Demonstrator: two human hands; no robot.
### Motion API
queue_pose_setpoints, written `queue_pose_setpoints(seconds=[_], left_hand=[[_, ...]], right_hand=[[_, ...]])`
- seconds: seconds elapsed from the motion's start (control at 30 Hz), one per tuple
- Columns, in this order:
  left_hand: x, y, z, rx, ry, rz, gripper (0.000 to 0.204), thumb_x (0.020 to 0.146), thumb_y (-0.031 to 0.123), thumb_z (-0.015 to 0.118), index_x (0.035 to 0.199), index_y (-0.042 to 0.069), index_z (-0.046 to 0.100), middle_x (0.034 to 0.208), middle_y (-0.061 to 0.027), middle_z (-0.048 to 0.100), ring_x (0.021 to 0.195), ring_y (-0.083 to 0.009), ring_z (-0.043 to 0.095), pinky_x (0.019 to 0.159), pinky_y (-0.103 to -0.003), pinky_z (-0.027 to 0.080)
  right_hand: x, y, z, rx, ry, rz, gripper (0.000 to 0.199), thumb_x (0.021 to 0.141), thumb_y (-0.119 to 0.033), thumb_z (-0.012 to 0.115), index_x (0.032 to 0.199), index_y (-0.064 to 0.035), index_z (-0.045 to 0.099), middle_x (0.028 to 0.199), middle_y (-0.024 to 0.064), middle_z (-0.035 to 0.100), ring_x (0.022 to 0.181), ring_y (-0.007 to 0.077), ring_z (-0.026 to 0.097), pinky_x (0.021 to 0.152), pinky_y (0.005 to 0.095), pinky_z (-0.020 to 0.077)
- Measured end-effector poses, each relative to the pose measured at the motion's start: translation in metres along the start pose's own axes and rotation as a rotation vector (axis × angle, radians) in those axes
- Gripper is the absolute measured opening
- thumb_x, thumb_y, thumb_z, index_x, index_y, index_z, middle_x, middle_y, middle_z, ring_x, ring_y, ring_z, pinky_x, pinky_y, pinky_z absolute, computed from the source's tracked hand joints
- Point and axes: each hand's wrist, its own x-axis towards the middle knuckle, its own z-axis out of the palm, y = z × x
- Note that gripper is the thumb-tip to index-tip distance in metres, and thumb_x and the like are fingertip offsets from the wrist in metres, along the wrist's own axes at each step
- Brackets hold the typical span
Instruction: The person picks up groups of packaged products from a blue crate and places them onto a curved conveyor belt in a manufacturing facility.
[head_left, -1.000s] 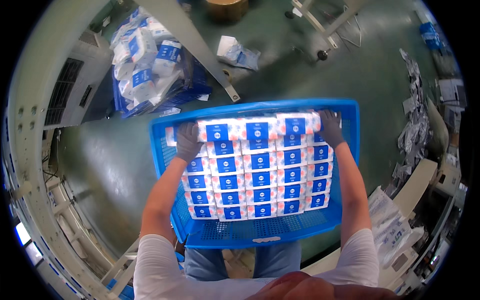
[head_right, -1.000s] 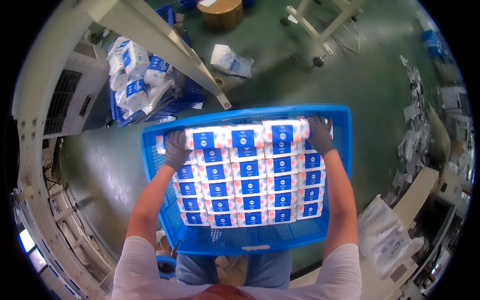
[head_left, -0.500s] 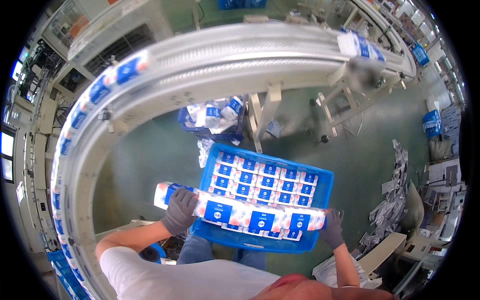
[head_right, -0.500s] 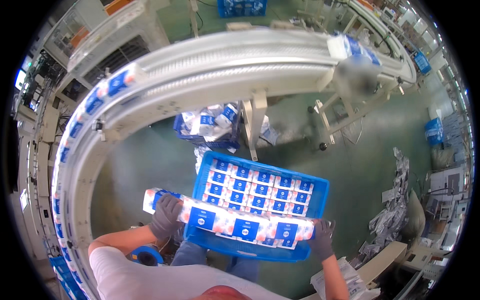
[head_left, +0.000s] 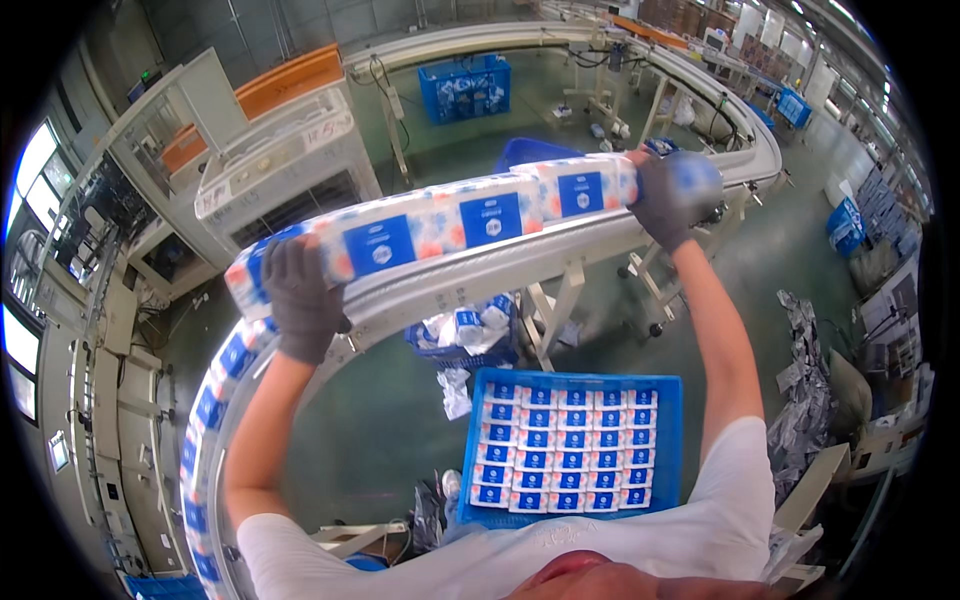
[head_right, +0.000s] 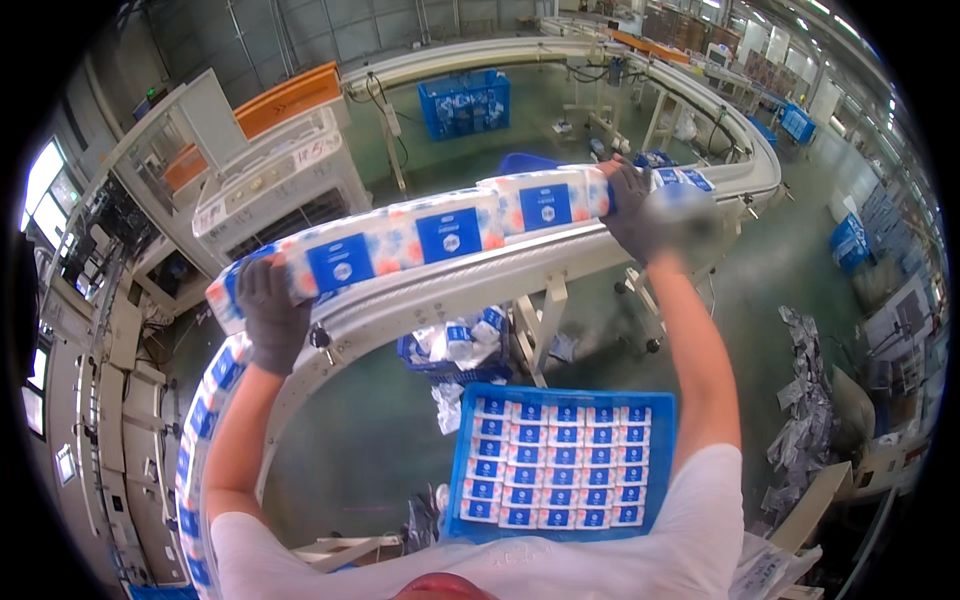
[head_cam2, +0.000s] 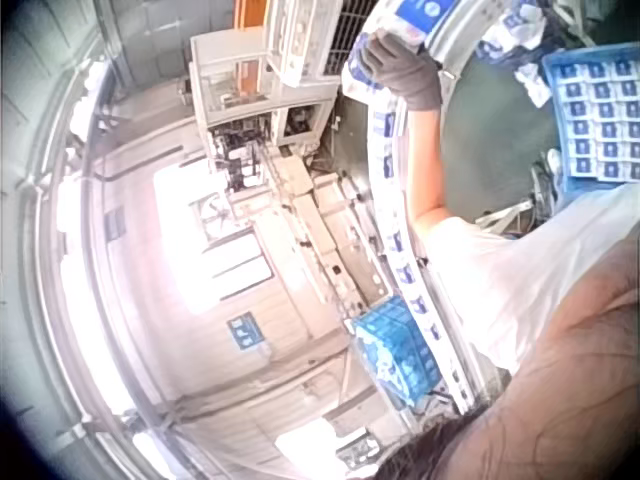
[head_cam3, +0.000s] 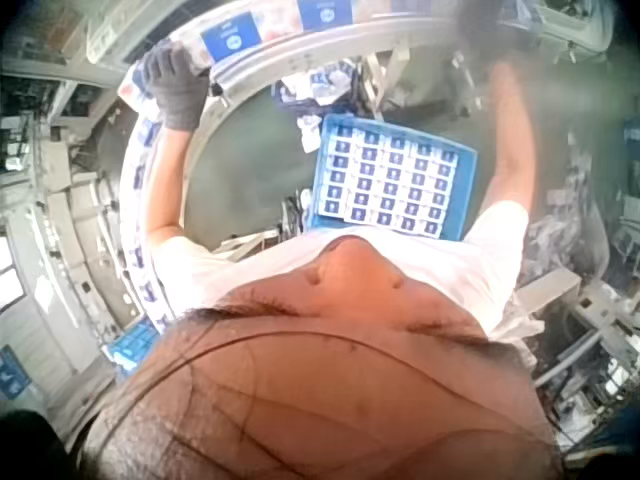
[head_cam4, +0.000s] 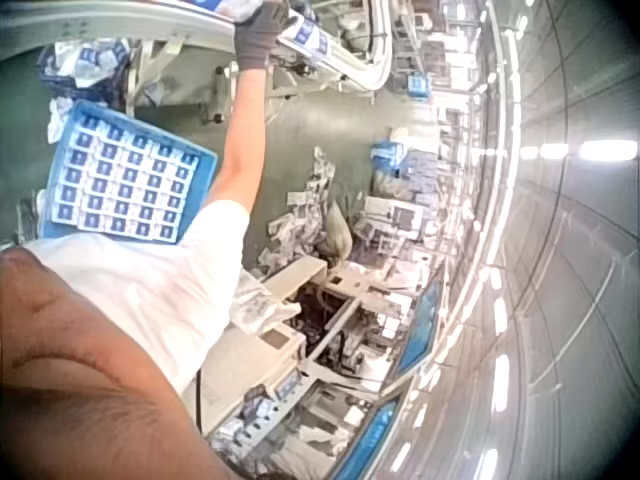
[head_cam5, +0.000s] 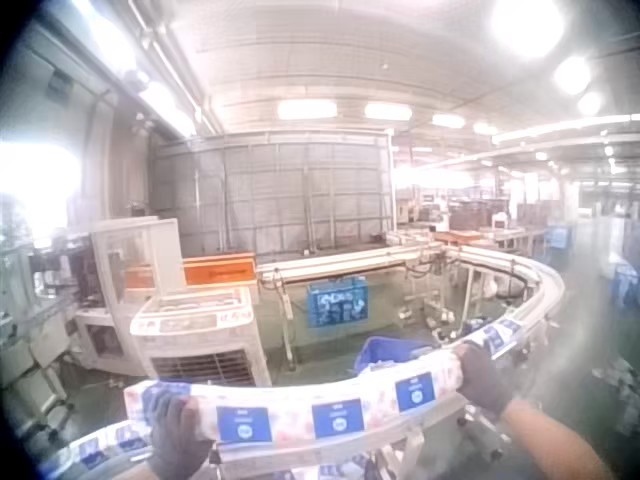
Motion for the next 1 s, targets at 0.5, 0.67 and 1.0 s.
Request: queue_pose_setpoints(seconds=[0.5, 0.67, 1.0], left_hand=[[0.027, 0.046, 0.176, 0.176, -0.7, -0.109, 0.072, 0.07, 0.06, 0.071, 0.116, 0.005, 0.059, 0.112, -0.011, 0.062, 0.103, -0.0248, 0.058, 0.091, -0.037, 0.042], [-0.011, 0.017, 0.198, 0.041, -0.582, -0.306, 0.071, 0.068, 0.057, 0.075, 0.112, 0.004, 0.057, 0.106, -0.0134, 0.06, 0.103, -0.0299, 0.057, 0.089, -0.041, 0.043], [0.008, 0.112, 0.198, -0.509, -0.211, 0.01, 0.062, 0.079, 0.038, 0.073, 0.123, 0.002, 0.05, 0.125, -0.0184, 0.05, 0.113, -0.0367, 0.05, 0.096, -0.046, 0.04]], right_hand=[[-0.084, 0.04, 0.018, -0.138, -0.52, 0.217, 0.07, 0.08, -0.012, 0.06, 0.144, -0.0079, 0.032, 0.146, 0.0177, 0.036, 0.135, 0.0354, 0.034, 0.111, 0.0418, 0.032], [-0.221, 0.0, -0.035, -0.018, -0.579, 0.492, 0.058, 0.083, -0.016, 0.063, 0.136, -0.0107, 0.041, 0.134, 0.0137, 0.049, 0.123, 0.0361, 0.047, 0.101, 0.0437, 0.0416], [-0.608, -0.145, -0.18, 0.087, -1.198, 1.314, 0.054, 0.086, -0.029, 0.063, 0.133, -0.0063, 0.049, 0.13, 0.0177, 0.055, 0.119, 0.0336, 0.054, 0.1, 0.0415, 0.0437]])
